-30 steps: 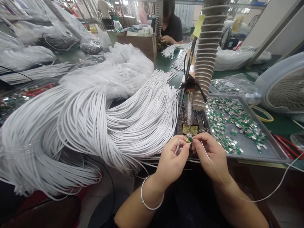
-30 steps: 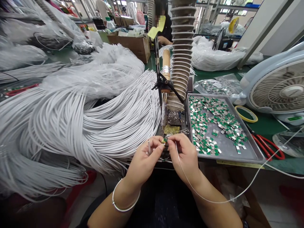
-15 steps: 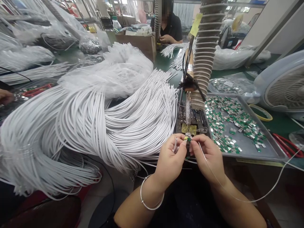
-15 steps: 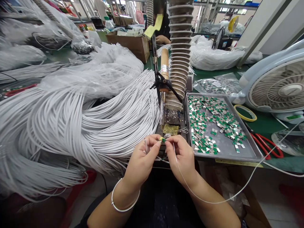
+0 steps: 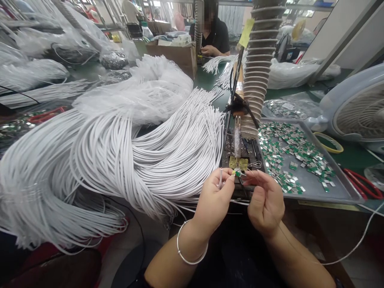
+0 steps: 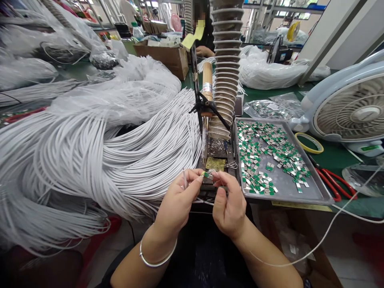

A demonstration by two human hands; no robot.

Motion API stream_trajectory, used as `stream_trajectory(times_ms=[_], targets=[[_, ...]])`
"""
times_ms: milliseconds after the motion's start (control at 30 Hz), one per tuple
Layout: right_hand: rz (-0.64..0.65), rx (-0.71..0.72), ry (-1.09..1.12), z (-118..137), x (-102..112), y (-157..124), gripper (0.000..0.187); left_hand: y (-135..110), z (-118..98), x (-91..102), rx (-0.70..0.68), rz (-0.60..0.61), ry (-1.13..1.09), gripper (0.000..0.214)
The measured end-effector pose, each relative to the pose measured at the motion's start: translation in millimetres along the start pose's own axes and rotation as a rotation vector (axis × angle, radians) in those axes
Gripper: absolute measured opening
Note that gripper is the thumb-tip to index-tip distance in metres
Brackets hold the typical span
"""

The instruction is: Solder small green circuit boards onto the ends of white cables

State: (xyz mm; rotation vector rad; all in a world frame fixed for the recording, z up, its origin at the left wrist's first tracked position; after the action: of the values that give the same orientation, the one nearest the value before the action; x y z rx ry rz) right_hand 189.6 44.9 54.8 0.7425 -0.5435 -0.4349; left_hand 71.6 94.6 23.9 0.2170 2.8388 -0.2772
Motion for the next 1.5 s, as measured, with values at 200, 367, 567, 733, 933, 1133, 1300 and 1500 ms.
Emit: stream_trajectory(times_ms=[200,367,567,733,933,1133,1300,1500], targets=[[0.013,0.042,-0.023,4.9,0.7,2.9,0.028,0.7,-6.8,-3.7,0.003,0.013,-0.042,0.021],[0.056,0.112,-0.022,9.5,-0.3,5.1,0.029,-0.7,-9.0,-4.5,0.042,0.010,-0.080,0.020],[0.056,0.114,-0.048,11.9,0.2,7.4,0.029,-2.2,-10.4,-3.3,0.047,0.003,-0.105,0.020],[0.040,0.127,-0.050,12.5,1.2,8.4,0.029,-1.9,-11.4,-5.6,0.040,0.016,-0.113,0.020],[0.008,0.185,-0.047,14.3,0.0,9.2,0.029,-0.2,-12.2,-5.8,0.025,0.005,-0.096,0.019],[-0.009,0.204,-0.060,16.2,0.0,12.3,0.031,1.6,-14.4,-9.6,0.034,0.025,-0.124,0.021],[-0.013,0.201,-0.076,15.2,-0.4,12.4,0.031,1.4,-16.1,-10.5,0.047,0.035,-0.141,0.020],[-0.019,0.210,-0.096,16.4,-0.5,13.8,0.029,1.6,-17.1,-9.7,0.036,0.039,-0.136,0.019]])
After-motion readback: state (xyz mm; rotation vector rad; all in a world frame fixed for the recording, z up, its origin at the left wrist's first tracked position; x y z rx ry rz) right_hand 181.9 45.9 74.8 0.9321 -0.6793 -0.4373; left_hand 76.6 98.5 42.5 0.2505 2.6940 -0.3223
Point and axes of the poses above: each hand's wrist, its own y-axis towards the middle knuckle, its own x-axis out of the back of the hand, z = x × y, the point moved 7 cm from there along y, towards the middle knuckle
